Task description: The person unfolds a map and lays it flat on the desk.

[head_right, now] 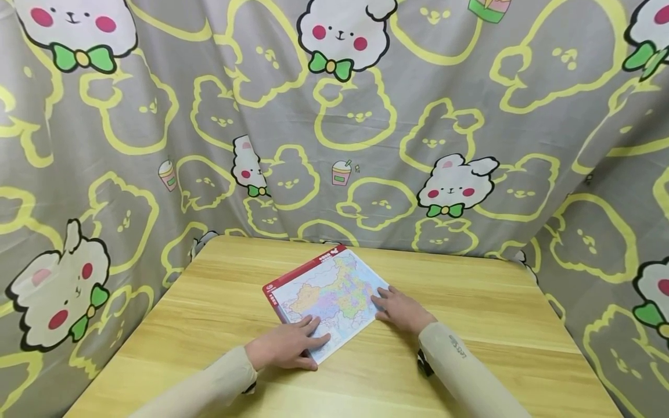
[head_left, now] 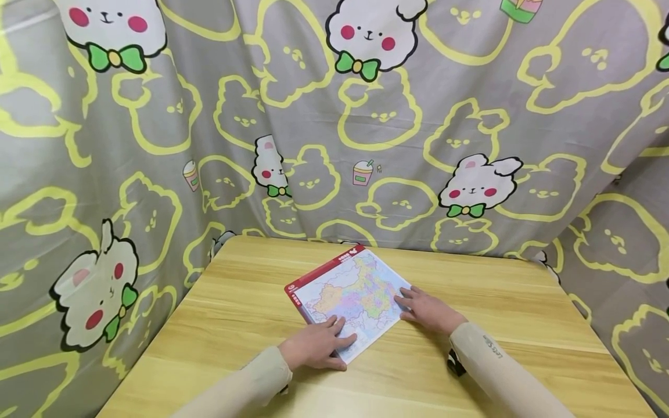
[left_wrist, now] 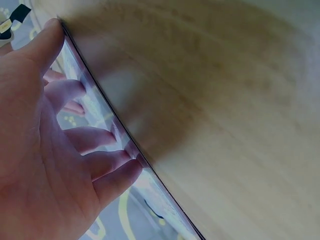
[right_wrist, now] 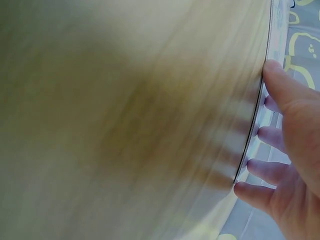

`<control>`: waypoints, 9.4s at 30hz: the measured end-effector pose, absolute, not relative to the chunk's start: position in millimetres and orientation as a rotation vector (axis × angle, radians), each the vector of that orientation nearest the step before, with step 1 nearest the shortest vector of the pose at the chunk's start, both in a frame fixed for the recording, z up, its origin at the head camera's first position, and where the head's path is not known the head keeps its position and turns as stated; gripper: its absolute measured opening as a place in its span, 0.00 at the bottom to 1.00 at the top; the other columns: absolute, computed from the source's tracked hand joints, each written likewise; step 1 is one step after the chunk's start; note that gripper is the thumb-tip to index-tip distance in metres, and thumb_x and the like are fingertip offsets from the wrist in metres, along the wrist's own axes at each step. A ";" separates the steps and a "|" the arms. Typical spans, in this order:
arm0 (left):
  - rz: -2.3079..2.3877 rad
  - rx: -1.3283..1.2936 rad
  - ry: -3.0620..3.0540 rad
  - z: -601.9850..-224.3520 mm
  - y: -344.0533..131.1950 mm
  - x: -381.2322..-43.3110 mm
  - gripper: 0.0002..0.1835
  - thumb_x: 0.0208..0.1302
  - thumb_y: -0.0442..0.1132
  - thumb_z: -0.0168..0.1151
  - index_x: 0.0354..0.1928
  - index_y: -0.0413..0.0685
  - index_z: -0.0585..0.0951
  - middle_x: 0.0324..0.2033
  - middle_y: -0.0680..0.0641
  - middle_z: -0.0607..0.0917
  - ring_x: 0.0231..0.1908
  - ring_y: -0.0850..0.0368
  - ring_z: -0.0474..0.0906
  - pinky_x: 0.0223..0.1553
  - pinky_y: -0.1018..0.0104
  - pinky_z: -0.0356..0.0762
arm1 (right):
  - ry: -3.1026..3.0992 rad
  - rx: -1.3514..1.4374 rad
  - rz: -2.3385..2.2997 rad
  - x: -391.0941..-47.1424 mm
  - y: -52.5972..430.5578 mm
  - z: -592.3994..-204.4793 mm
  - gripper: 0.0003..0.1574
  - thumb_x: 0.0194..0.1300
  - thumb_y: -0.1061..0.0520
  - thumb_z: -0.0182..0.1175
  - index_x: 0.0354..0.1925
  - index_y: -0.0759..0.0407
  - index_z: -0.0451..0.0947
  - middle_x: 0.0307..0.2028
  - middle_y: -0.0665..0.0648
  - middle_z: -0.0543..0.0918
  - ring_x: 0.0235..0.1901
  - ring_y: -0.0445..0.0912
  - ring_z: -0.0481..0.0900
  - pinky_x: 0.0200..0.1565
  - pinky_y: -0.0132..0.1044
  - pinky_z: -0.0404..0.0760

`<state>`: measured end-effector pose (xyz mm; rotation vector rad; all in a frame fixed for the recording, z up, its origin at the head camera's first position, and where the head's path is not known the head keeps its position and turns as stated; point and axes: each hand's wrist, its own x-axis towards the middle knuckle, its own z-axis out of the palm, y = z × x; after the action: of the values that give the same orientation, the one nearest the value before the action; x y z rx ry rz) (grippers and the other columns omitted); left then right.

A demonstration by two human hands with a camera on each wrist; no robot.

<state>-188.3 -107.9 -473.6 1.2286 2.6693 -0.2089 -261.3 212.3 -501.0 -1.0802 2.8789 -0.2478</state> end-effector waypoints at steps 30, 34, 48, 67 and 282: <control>0.137 0.847 2.792 -475.5 -171.5 -268.7 0.30 0.70 0.52 0.49 0.70 0.47 0.63 0.69 0.36 0.57 0.69 0.40 0.49 0.65 0.46 0.54 | 2.907 -1.350 -0.053 -192.0 133.5 -485.6 0.31 0.64 0.46 0.59 0.61 0.59 0.73 0.59 0.69 0.71 0.58 0.66 0.68 0.60 0.53 0.66; 0.142 0.830 2.790 -476.4 -175.7 -276.5 0.30 0.71 0.53 0.47 0.70 0.47 0.63 0.70 0.34 0.55 0.70 0.40 0.48 0.65 0.47 0.55 | 2.873 -1.356 -0.022 -183.4 115.8 -481.0 0.32 0.65 0.42 0.57 0.63 0.55 0.71 0.61 0.67 0.70 0.60 0.65 0.67 0.61 0.52 0.65; 0.179 0.710 2.785 -482.8 -183.1 -290.4 0.30 0.70 0.54 0.47 0.71 0.55 0.61 0.70 0.37 0.55 0.70 0.39 0.47 0.64 0.45 0.55 | 2.788 -1.304 0.003 -171.5 74.9 -481.2 0.36 0.64 0.33 0.53 0.65 0.45 0.70 0.65 0.60 0.67 0.62 0.61 0.66 0.51 0.57 0.73; 0.101 0.721 2.779 -484.3 -181.8 -287.3 0.32 0.69 0.56 0.49 0.71 0.55 0.62 0.71 0.37 0.55 0.69 0.39 0.48 0.63 0.44 0.57 | 2.811 -1.281 0.070 -172.8 75.0 -486.3 0.32 0.65 0.36 0.54 0.64 0.43 0.70 0.64 0.58 0.69 0.61 0.58 0.68 0.47 0.58 0.76; -0.027 0.915 2.785 -484.2 -147.3 -232.8 0.35 0.69 0.54 0.50 0.68 0.34 0.63 0.68 0.37 0.61 0.69 0.43 0.54 0.65 0.58 0.56 | 2.773 -1.349 -0.076 -244.0 73.0 -484.0 0.35 0.60 0.40 0.63 0.61 0.54 0.73 0.63 0.60 0.69 0.63 0.54 0.66 0.60 0.44 0.68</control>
<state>-232.8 -147.3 -484.2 0.9154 2.7853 -0.0275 -244.0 73.0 -484.0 -1.3489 2.7734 -0.0762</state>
